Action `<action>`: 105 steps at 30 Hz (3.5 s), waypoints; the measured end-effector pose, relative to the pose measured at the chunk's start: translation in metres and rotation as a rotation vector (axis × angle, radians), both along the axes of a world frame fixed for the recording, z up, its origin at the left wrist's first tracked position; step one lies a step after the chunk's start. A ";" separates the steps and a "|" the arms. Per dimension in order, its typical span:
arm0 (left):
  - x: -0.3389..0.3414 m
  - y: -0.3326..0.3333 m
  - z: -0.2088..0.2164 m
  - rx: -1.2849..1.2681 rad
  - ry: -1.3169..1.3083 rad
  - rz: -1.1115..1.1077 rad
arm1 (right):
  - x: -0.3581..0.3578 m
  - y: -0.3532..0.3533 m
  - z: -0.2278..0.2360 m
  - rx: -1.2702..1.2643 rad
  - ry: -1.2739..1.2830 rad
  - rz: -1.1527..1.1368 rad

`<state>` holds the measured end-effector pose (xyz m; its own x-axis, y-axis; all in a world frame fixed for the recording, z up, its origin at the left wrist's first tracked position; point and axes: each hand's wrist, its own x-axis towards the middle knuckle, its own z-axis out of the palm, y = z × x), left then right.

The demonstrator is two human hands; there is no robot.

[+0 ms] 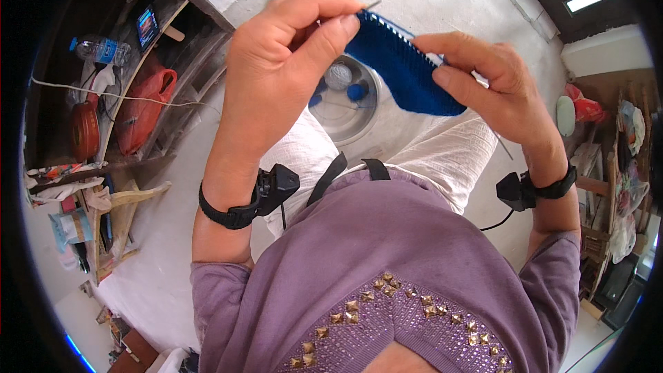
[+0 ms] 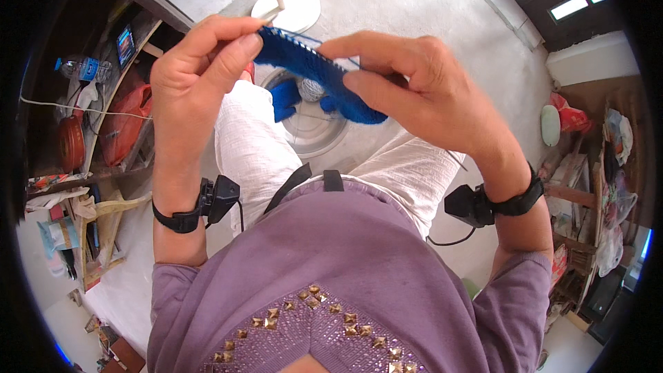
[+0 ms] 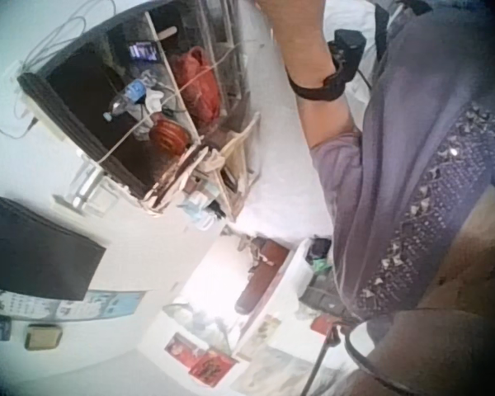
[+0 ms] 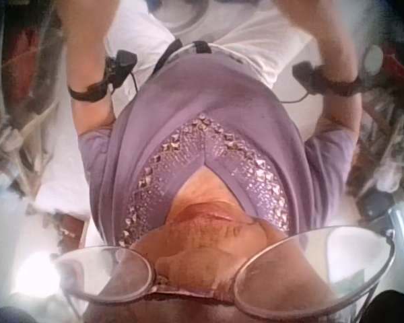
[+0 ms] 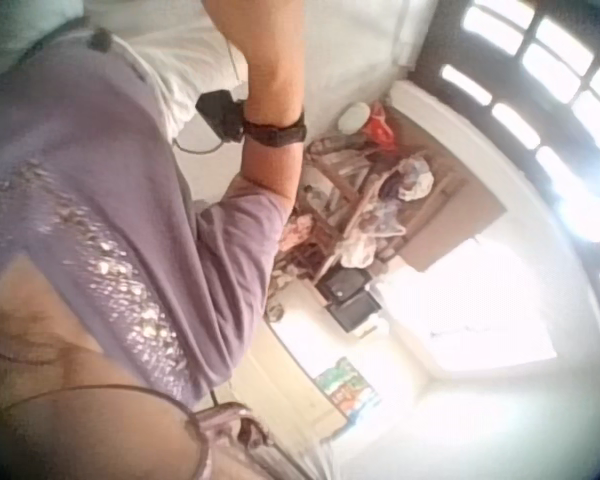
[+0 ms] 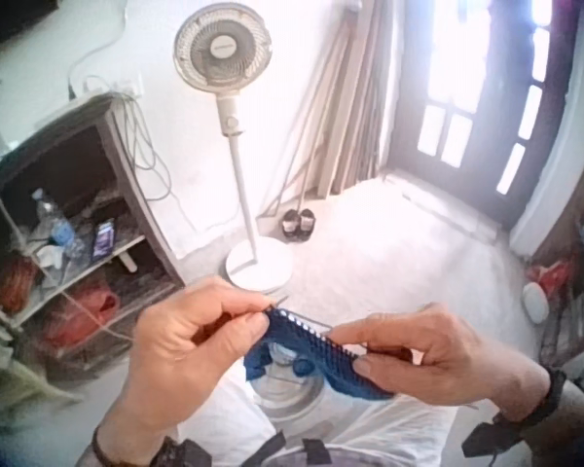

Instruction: The person is knitting a blue fabric by hand using knitting needles, pulling yarn from a bowl.

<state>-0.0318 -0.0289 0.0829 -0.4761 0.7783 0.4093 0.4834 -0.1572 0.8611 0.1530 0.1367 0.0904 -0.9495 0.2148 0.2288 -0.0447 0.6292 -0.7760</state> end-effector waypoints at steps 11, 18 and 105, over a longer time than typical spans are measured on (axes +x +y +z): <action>0.003 -0.068 -0.018 -0.236 -0.601 -0.305 | 0.013 -0.048 -0.025 -0.257 -0.223 0.174; 0.013 -0.081 -0.017 -0.233 -0.623 -0.203 | 0.013 -0.053 -0.022 -0.294 -0.240 0.196; -0.123 -0.032 -0.123 0.244 -0.872 0.437 | -0.093 -0.036 -0.238 0.186 -0.513 0.117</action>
